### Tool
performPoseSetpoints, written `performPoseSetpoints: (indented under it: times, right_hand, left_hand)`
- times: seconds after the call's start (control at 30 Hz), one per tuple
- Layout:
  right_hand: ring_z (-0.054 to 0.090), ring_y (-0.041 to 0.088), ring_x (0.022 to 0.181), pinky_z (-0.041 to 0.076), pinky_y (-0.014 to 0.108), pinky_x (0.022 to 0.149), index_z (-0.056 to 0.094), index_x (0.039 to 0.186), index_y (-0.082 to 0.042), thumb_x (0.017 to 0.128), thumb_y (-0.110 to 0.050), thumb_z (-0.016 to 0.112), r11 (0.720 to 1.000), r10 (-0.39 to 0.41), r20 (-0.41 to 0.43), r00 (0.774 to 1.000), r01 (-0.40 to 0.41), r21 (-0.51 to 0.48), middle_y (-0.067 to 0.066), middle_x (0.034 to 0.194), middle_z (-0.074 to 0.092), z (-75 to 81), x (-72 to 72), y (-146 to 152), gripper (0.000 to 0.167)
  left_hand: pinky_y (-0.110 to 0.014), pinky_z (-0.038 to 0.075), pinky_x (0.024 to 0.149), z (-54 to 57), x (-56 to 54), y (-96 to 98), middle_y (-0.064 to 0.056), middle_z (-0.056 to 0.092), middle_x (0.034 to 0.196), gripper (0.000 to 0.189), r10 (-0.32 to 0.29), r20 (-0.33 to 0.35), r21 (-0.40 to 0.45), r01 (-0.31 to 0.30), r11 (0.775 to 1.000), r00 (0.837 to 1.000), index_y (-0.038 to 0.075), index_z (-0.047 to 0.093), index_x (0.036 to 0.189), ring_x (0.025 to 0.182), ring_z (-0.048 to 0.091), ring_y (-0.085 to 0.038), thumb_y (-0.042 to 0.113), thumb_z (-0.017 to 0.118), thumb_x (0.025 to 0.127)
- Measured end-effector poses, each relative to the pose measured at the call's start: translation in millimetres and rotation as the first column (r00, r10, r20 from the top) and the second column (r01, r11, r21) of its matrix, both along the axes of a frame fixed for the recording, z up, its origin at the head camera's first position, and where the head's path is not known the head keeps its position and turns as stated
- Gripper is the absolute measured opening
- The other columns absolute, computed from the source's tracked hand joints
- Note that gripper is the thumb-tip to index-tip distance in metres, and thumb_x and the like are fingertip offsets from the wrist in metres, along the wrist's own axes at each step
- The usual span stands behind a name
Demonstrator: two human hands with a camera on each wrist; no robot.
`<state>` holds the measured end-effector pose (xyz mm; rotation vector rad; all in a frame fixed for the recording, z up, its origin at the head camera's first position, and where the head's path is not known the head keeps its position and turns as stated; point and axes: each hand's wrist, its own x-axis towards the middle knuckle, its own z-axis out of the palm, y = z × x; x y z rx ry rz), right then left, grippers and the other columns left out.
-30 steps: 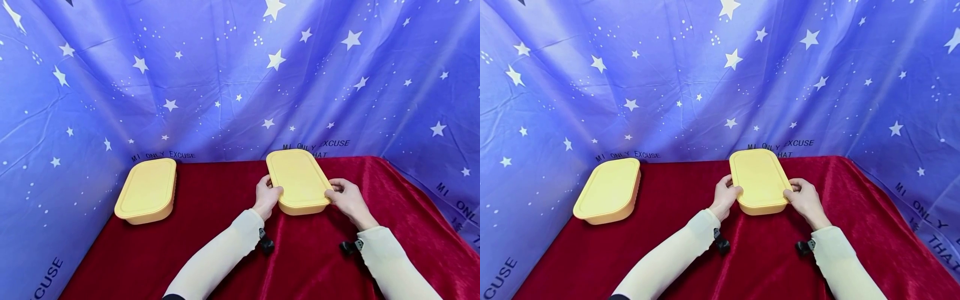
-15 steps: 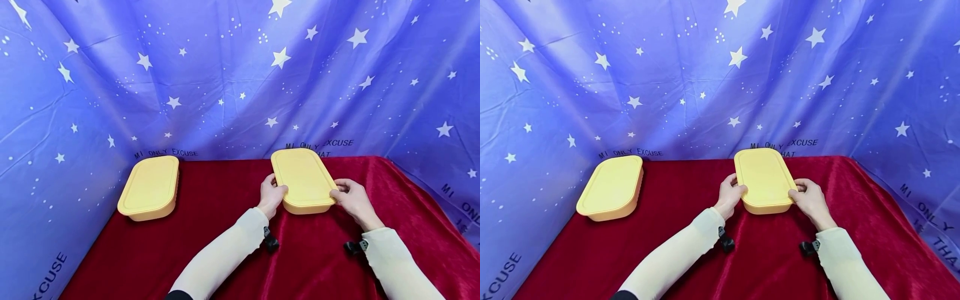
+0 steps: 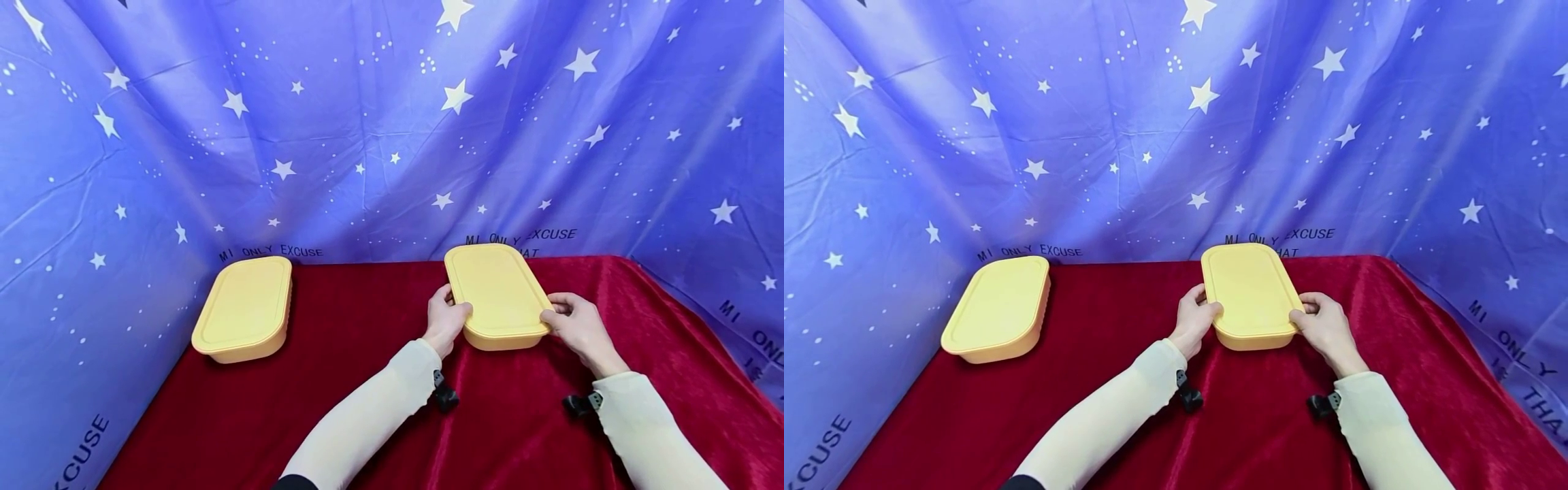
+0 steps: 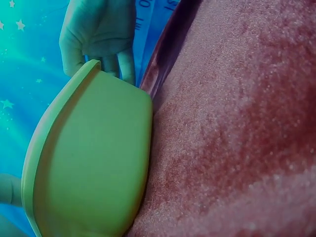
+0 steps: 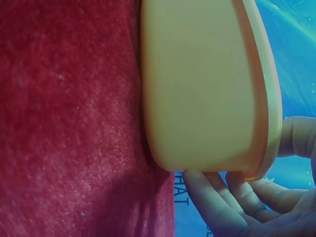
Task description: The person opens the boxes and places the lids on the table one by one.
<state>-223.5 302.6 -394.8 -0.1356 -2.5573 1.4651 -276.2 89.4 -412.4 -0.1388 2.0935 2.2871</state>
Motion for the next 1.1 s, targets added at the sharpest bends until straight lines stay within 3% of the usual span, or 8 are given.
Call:
performPoseSetpoints:
  times: [0.27,0.53,0.73,1.1]
  right_hand:
    - [0.057,0.004,0.065,0.054,0.025,0.058,0.045,0.127,0.015,0.083,-0.002,0.056,1.000,-0.001,0.018,1.000,0.001,-0.012,0.022,0.102,0.054,-0.8,-0.5,2.1,0.049]
    - [0.057,0.007,0.066,0.054,0.025,0.059,0.045,0.126,0.015,0.082,-0.003,0.055,1.000,0.010,0.024,1.000,-0.010,-0.002,0.023,0.102,0.053,-1.6,0.5,3.5,0.049]
    - [0.056,0.007,0.066,0.052,0.024,0.057,0.048,0.123,0.014,0.082,-0.003,0.056,0.999,0.011,-0.009,1.000,-0.011,0.052,0.022,0.100,0.054,-2.0,1.4,5.2,0.045]
    - [0.056,0.013,0.076,0.047,0.019,0.061,0.051,0.123,0.012,0.084,-0.010,0.061,0.986,0.006,-0.032,0.999,-0.001,0.169,0.024,0.104,0.059,-2.3,1.4,4.0,0.045]
  left_hand:
    - [-0.029,0.053,0.080,-0.8,-0.4,1.8,-0.007,0.062,0.109,0.063,-0.013,-0.002,0.018,0.013,1.000,1.000,0.004,0.054,0.132,0.091,0.061,-0.016,-0.009,0.062,0.071]
    - [-0.030,0.052,0.084,-0.1,1.9,1.5,-0.009,0.059,0.117,0.064,-0.005,0.021,0.023,0.004,1.000,1.000,0.003,0.052,0.133,0.099,0.060,-0.017,-0.009,0.063,0.072]
    - [-0.032,0.051,0.085,-1.8,6.4,-0.6,-0.008,0.058,0.117,0.056,-0.012,0.021,0.041,0.011,0.999,1.000,0.003,0.055,0.128,0.101,0.058,-0.018,-0.006,0.067,0.074]
    - [-0.035,0.047,0.092,-6.6,15.5,-8.5,-0.003,0.057,0.119,0.049,-0.017,0.027,-0.009,0.018,1.000,0.999,0.008,0.059,0.123,0.114,0.052,-0.023,0.003,0.072,0.076]
